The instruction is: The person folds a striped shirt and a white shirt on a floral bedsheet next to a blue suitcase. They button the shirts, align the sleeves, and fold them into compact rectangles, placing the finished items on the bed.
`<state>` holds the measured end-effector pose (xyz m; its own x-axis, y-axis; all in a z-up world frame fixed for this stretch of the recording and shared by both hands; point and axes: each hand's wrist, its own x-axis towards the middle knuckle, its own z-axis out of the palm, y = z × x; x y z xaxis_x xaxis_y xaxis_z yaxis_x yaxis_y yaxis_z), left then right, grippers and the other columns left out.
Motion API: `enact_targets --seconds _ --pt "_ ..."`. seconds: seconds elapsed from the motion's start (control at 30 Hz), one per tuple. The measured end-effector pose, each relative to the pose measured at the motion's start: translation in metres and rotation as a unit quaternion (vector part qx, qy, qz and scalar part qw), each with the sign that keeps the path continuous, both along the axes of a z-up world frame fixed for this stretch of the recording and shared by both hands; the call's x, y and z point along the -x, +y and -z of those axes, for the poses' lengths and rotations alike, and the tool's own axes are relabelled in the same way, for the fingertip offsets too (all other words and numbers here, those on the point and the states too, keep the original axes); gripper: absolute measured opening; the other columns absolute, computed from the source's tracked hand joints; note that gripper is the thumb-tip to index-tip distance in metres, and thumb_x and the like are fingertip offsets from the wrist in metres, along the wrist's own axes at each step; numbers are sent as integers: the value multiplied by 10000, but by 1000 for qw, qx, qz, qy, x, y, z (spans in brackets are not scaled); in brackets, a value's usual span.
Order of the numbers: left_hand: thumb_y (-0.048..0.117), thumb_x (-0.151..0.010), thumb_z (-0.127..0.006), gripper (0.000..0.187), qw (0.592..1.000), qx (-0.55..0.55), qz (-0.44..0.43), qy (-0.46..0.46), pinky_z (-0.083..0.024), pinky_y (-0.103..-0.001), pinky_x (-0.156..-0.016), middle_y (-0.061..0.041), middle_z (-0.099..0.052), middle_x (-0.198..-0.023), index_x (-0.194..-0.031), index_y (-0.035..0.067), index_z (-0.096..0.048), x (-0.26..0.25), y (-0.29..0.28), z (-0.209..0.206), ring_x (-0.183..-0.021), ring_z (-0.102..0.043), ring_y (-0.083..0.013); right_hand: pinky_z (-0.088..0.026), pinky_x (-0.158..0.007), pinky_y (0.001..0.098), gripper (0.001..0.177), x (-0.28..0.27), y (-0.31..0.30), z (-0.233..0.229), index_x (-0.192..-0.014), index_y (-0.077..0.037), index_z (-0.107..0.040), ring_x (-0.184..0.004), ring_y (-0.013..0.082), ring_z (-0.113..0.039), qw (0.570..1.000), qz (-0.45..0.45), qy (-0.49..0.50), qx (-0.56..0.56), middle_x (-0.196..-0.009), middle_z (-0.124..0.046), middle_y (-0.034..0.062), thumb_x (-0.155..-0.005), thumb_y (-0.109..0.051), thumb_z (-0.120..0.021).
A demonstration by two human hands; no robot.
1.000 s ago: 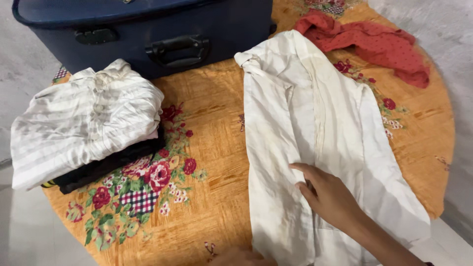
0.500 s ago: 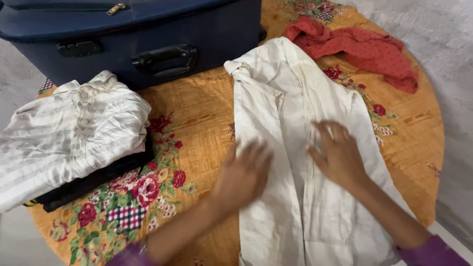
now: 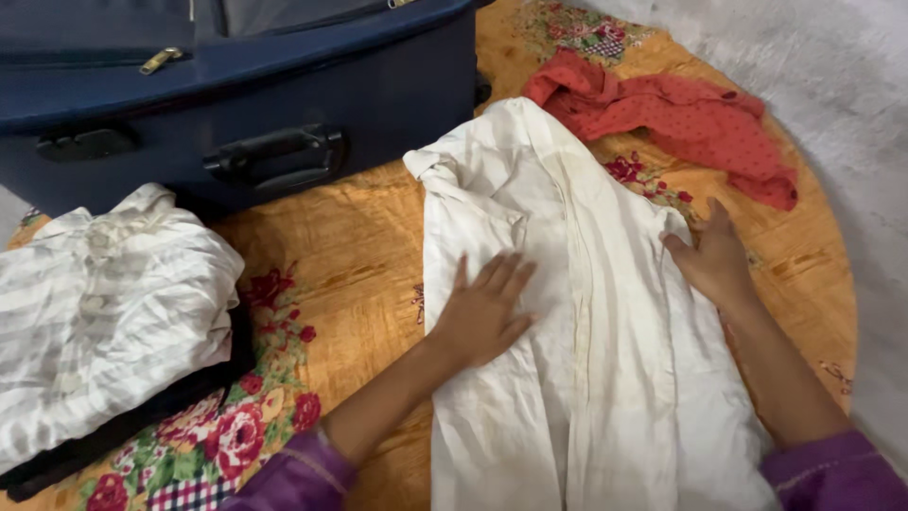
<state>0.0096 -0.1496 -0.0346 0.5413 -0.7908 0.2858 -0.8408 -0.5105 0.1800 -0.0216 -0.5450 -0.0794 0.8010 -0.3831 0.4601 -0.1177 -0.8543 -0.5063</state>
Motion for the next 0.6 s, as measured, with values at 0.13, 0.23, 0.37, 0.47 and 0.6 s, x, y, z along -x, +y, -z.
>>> enact_targets --seconds 0.13,0.23,0.37,0.47,0.6 --pt "452 -947 -521 574 987 84 -32 130 -407 -540 -1058 -152 -671 -1239 -1392 93 -576 -17 -65 -21 -1176 -618 -328 -529 -919 399 648 -30 6 -13 -1452 52 -586 -1089 324 -662 962 -51 48 -264 -1229 -712 277 -856 -129 -762" --pt "514 -928 -564 515 930 218 -109 277 -549 -441 -819 -159 -760 -910 -1156 85 -737 -31 -116 -27 -895 -728 -325 -534 -889 309 814 -31 45 -14 -1539 -8 -414 -1058 199 -678 964 -55 -9 -262 -1262 -695 199 -815 -71 -782" --pt "545 -855 -695 581 849 243 -163 440 -589 -426 -790 -196 -751 -856 -1002 -16 -736 -86 -161 -9 -812 -775 -343 -578 -864 325 490 -22 96 -34 -1267 -43 -540 -1053 223 -716 980 -141 -53 -134 -1483 -502 233 -850 -82 -794" --pt "341 -734 -673 439 873 240 -144 399 -622 -435 -737 -215 -759 -831 -968 -18 -769 -116 -174 27 -768 -792 -335 -596 -780 352 839 -4 133 -52 -1447 -81 -268 -908 253 -730 963 -196 13 -186 -1404 -550 181 -772 -84 -766" --pt "227 -785 -638 336 899 313 -156 265 -556 -466 -793 -234 -753 -905 -978 -12 -773 -131 -171 60 -851 -715 -368 -566 -729 423 1127 45 159 -74 -1632 -150 -113 -818 330 -715 984 -122 119 -57 -1304 -588 177 -732 -127 -792"
